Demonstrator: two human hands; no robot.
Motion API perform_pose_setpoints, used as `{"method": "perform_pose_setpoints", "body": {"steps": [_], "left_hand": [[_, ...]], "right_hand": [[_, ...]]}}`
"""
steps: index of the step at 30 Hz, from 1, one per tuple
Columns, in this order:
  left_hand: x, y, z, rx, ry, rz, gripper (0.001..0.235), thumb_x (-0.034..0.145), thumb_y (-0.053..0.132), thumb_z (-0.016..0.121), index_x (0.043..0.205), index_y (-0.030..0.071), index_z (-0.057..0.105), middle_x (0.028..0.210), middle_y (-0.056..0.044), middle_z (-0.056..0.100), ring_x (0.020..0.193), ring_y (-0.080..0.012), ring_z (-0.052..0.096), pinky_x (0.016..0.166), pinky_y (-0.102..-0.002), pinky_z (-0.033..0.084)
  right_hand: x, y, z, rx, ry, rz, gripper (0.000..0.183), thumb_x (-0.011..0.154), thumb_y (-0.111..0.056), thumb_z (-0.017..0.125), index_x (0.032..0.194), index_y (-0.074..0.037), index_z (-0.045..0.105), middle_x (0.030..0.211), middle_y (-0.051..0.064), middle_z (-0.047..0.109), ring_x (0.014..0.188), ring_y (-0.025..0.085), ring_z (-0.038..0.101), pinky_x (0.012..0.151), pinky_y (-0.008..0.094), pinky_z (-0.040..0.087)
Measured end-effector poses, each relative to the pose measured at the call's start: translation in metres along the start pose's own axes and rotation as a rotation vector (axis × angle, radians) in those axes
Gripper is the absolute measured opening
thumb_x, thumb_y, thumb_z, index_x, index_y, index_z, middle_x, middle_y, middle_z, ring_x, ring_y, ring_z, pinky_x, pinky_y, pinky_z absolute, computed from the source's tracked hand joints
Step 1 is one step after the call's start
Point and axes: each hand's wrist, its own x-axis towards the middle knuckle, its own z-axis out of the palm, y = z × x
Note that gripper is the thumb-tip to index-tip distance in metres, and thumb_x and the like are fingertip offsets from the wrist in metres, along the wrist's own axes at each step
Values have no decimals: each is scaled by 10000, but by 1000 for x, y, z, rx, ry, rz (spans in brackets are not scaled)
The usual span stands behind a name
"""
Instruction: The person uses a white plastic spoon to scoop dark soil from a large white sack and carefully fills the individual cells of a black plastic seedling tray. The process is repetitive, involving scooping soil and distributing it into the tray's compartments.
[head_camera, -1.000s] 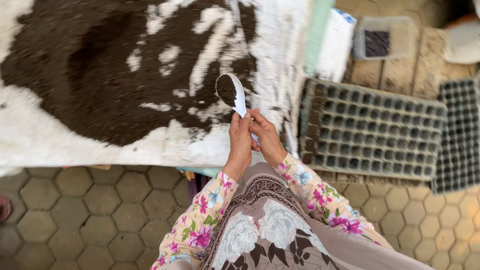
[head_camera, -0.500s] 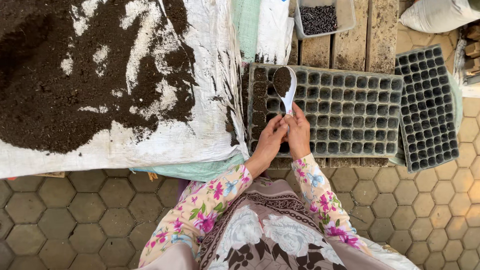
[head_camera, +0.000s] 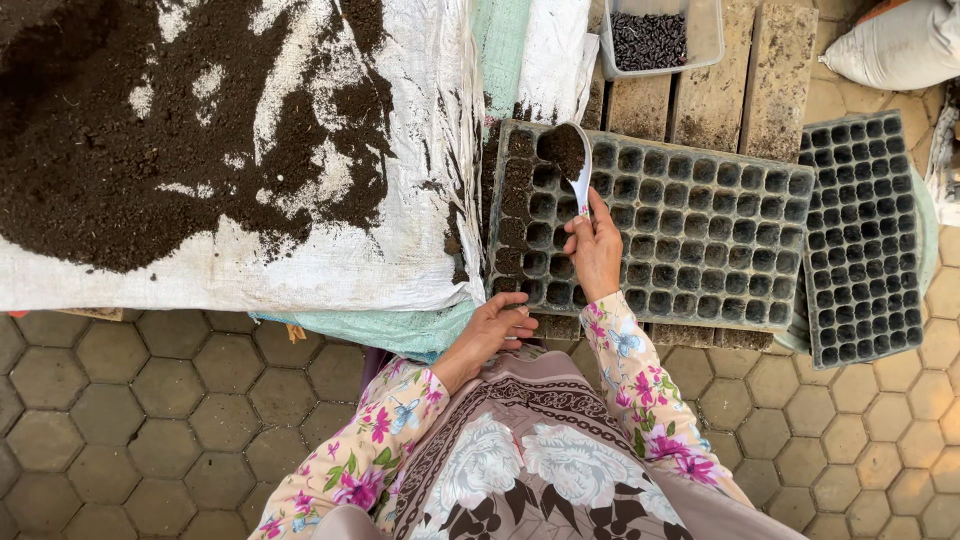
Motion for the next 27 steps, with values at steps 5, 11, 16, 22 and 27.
{"method": "perform_pose_setpoints", "body": {"steps": [5,11,16,22,27], "left_hand": [[-3,-7,-9,21,45,-47,396,1015,313,543,1390,186,561,1210,-70,707,1015,-162,688,865,-319,559],[-2,-12,-7,-15,70,-2,349,1002,301,572,1328,189,627,1284,-30,658,1075,-163,653,887,-321,550],[-4,-13,-6,-20,86,-16,331,1002,306,573,1311,205,641,1277,-8,657,1097,-150,638,903,-321,536],[-2,-17,-5,-77,86,3,329,1009,317,570,1305,196,646,1255,-1,659,1108,-137,646,905,-313,538],[-1,-18,-6,-114,73,18,347,1013,308,569,1328,178,634,1275,-8,651,1109,-151,652,899,-316,543]], "right_hand": [[4,-3,-3,-44,-15,-17,538,1036,-64,498,1568,-95,430,892,6,643,611,38,545,481,206,418],[-10,-8,-5,-113,-41,-32,550,1033,-60,504,1577,-95,430,919,17,664,631,44,560,522,217,440],[-12,-6,-11,-183,-33,-39,563,1010,-52,517,1567,-106,453,903,33,679,623,57,571,544,223,466],[19,-9,-9,-224,-15,-142,545,1033,-62,508,1571,-112,442,941,26,684,632,53,574,567,224,493],[13,-9,-18,-254,-27,-140,535,1030,-75,541,1560,-112,487,911,28,663,619,57,558,548,231,481]]}}
